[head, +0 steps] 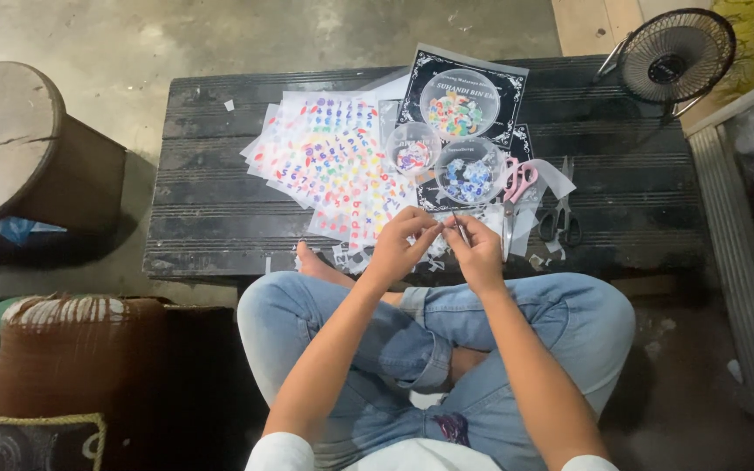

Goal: Peeling small circular stickers from a sheet and applying them to small white cards

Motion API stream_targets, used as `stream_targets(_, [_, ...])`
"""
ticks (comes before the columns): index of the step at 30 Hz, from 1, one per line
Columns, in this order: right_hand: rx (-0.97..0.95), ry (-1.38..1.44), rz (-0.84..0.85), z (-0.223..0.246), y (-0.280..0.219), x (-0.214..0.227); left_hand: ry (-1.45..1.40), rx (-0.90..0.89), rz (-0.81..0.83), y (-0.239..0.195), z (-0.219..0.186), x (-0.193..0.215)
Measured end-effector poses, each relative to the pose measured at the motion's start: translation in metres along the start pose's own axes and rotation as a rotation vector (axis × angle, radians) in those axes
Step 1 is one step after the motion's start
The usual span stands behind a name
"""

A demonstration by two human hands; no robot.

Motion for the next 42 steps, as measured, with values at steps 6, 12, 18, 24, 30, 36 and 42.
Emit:
stream_targets(6, [-0.076, -0.005, 0.011, -0.016, 0.001, -0.002, 0.133, -0.075, -0.026, 0.002, -0.011, 0.005])
stream_targets(12, [-0.145, -0.024, 0.016, -0.036, 0.006, -0.001, 0.219, -0.097, 0.024, 0.003, 0.003, 0.002])
stream_targets(18, [-0.254, 0.016, -0.036, -0.034, 0.004, -0.004, 0.434, -0.092, 0.025, 0.008, 0.001, 0.008])
stream_targets(24, [-0.462, 0.153, -0.118, -0.037, 0.035, -0.013, 0.660, 0.183, 0.257, 0.001, 0.043, 0.003])
stream_targets(30, [-0.482, 0.140, -0.104, -0.086, 0.111, -0.026, 0.797, 0.267, 0.534, -0.012, 0.090, -0.020])
stream_targets(36, [-0.563, 0.152, -0.089, -0.103, 0.160, -0.056, 0.836, 0.401, 0.690, -0.028, 0.126, -0.032])
stream_targets(42, [-0.633, 0.238, -0.089, -0.082, 0.167, -0.058, 0.854, 0.485, 0.712, -0.025, 0.131, -0.033])
Point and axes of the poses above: each hand's wrist, its own y-axis towards the middle knuckle, its own x-axis out of the back of the hand, z = x × y, the point moved 4 cm from there along y, towards the middle knuckle, and after that the axes turned 3 degrees about x, right-handed, at the moved point
